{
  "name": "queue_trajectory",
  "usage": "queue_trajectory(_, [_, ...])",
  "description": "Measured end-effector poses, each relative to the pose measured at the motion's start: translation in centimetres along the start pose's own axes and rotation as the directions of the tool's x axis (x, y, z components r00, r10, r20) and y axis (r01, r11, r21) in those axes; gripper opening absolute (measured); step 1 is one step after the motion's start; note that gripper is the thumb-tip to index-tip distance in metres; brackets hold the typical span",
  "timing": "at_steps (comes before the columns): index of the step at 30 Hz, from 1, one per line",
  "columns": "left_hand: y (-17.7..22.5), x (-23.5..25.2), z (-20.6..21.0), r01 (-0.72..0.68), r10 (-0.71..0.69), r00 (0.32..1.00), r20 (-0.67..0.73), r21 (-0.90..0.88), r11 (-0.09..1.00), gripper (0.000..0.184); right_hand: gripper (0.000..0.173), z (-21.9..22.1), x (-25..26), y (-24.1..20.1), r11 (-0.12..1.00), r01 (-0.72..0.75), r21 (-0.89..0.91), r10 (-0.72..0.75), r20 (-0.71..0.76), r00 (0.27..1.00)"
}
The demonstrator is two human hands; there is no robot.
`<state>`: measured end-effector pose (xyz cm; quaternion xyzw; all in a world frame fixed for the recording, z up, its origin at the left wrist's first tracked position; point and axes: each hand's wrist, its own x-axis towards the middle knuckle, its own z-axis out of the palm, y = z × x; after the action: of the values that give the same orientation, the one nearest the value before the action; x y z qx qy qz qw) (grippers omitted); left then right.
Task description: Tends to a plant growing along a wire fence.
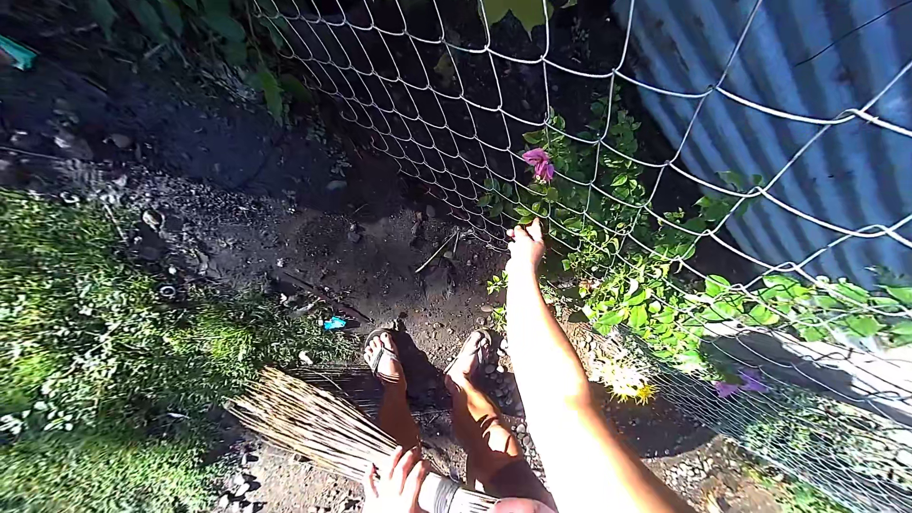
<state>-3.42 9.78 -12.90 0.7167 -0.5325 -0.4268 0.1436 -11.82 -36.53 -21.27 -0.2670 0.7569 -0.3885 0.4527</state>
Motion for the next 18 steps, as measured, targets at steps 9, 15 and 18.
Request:
queue_trajectory(9, [0.3,0.2,0.1,0.003,-0.003,1.0,0.0,-0.006,1.0,0.05,0.057,-2.4,-0.6,1.4,0.924,0.166,-0.344,-0.151,0.071,0.986])
queue_trajectory(15, [-0.1,-0.1,0.8,-0.011,0.012,1.0,-0.02,0.022,1.0,0.051,0.066,-3.8,-1.5,1.4,0.914,0.225,-0.338,-0.189,0.137,0.972])
queue_trajectory(18, [-0.2,-0.2,1.1,-0.009,0.01,1.0,-0.016,0.034,0.999,0.052,0.055,-6.9,-2.1,1.3,0.865,0.312,-0.392,-0.231,0.241,0.943])
